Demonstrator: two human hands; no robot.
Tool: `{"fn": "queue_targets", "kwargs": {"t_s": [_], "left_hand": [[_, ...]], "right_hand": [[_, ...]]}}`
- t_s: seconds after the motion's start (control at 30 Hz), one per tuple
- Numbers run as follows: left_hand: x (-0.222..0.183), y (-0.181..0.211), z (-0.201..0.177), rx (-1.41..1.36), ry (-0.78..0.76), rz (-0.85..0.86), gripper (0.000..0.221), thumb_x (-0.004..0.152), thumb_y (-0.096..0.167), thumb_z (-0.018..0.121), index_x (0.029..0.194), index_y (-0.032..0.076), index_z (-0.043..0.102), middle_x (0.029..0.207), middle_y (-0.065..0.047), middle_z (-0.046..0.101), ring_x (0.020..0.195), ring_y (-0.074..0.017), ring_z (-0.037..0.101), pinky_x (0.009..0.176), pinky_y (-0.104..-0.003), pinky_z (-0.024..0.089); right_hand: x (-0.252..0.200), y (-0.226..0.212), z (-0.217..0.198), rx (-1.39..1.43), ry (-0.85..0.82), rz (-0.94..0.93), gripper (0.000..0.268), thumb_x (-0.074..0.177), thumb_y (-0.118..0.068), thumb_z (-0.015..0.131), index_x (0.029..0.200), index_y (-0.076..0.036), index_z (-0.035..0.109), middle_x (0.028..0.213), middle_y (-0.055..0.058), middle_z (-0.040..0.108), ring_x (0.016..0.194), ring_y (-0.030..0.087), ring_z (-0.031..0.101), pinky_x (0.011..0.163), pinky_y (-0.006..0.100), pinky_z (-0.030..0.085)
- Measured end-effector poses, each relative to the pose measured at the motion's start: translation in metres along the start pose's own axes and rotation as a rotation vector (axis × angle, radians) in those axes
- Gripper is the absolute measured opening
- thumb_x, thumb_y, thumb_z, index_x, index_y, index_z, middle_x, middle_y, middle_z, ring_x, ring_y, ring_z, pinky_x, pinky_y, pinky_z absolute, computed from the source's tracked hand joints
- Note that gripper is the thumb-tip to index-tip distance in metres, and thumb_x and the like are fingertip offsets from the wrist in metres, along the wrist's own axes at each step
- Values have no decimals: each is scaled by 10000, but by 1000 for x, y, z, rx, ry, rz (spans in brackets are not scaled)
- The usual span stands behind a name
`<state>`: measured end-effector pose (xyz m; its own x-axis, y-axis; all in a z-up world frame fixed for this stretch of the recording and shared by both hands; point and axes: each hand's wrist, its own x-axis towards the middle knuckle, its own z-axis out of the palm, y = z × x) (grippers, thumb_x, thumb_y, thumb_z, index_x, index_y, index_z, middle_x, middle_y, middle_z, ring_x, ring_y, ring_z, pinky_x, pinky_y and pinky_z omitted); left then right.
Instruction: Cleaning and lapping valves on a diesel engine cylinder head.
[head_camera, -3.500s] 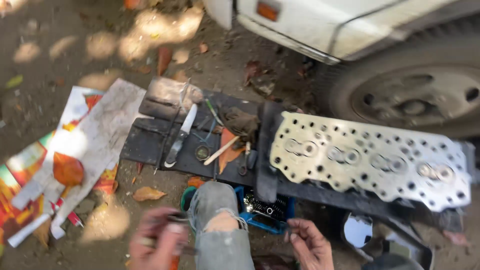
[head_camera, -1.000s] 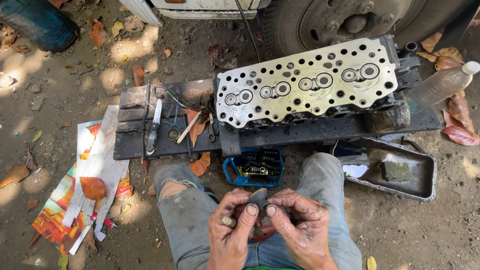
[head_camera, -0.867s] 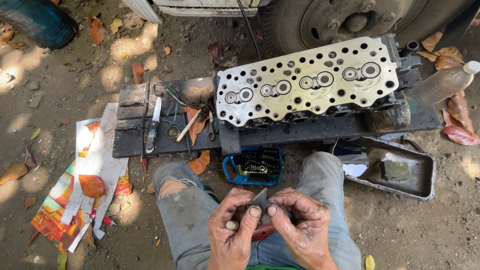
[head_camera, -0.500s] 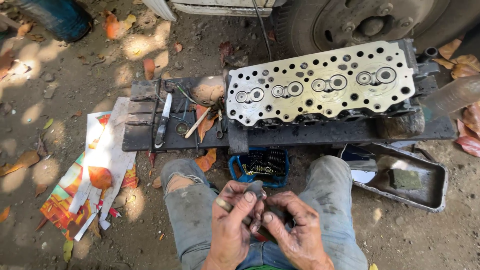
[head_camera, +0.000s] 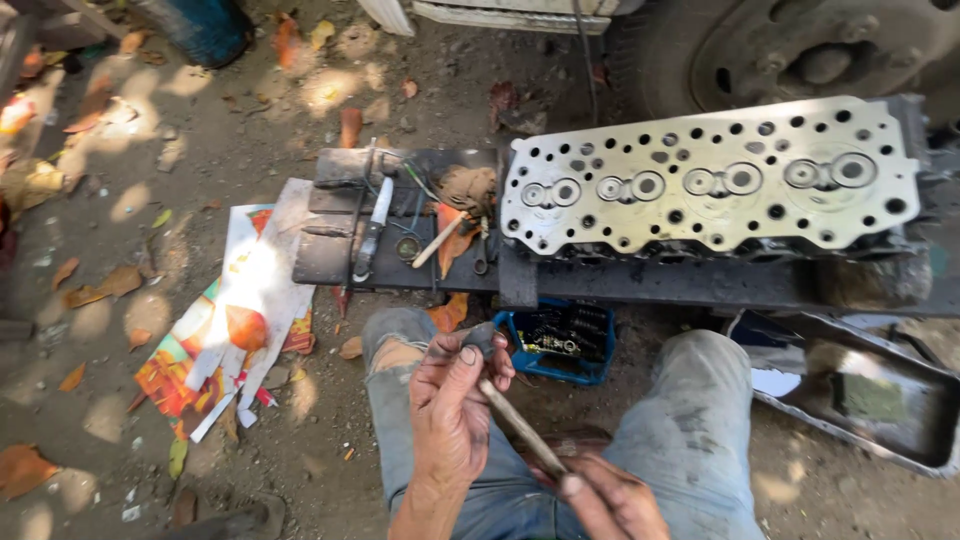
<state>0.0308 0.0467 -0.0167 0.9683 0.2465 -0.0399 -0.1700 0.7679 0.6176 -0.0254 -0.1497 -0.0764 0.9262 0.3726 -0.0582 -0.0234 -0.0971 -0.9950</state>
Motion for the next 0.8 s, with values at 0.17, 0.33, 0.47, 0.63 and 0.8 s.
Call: {"fn": "queue_targets", "kwargs": {"t_s": [0.17,0.33,0.47,0.63,0.8], "left_hand": [[-3,4,-3,97,-18,77,165,986,45,650,1106,-52,592,1049,-228,692,866,-245,658,815,-354,559],[-7,3,-2,167,45,57,213,982,107,673,1124,-50,646,1005,-168,721,826,-174,646,688,-284,528],[-8,-1,-7,174,74,59,237,972,130,686,1118,-51,639,996,-173,709,794,-179,628,641,-283,522],[-9,1,-7,206,61,82,214,980,102,669,1124,-53,632,1018,-171,712,806,-172,634,654,-281,528],[-10,0,-9,276,58,110,233,976,84,673,1143,-78,664,1004,-148,718,794,-147,616,652,-260,531]], "right_hand": [[-11,15,-1,-89,243,-251,316,847,-157,697,1081,47,760,991,141,820,887,216,802,847,317,617],[-12,-8,-2,-247,400,-271,359,736,-178,772,1040,13,779,846,110,820,766,166,792,799,279,637],[-13,-13,-3,-292,415,-266,344,715,-149,788,1029,-11,790,824,99,796,714,149,780,748,251,633],[-11,-17,-1,-298,469,-321,322,690,-137,788,984,-7,789,802,110,791,663,140,766,699,231,636],[-9,-14,-4,-335,437,-422,327,690,-96,786,982,49,757,874,141,815,685,140,772,692,237,648]]}}
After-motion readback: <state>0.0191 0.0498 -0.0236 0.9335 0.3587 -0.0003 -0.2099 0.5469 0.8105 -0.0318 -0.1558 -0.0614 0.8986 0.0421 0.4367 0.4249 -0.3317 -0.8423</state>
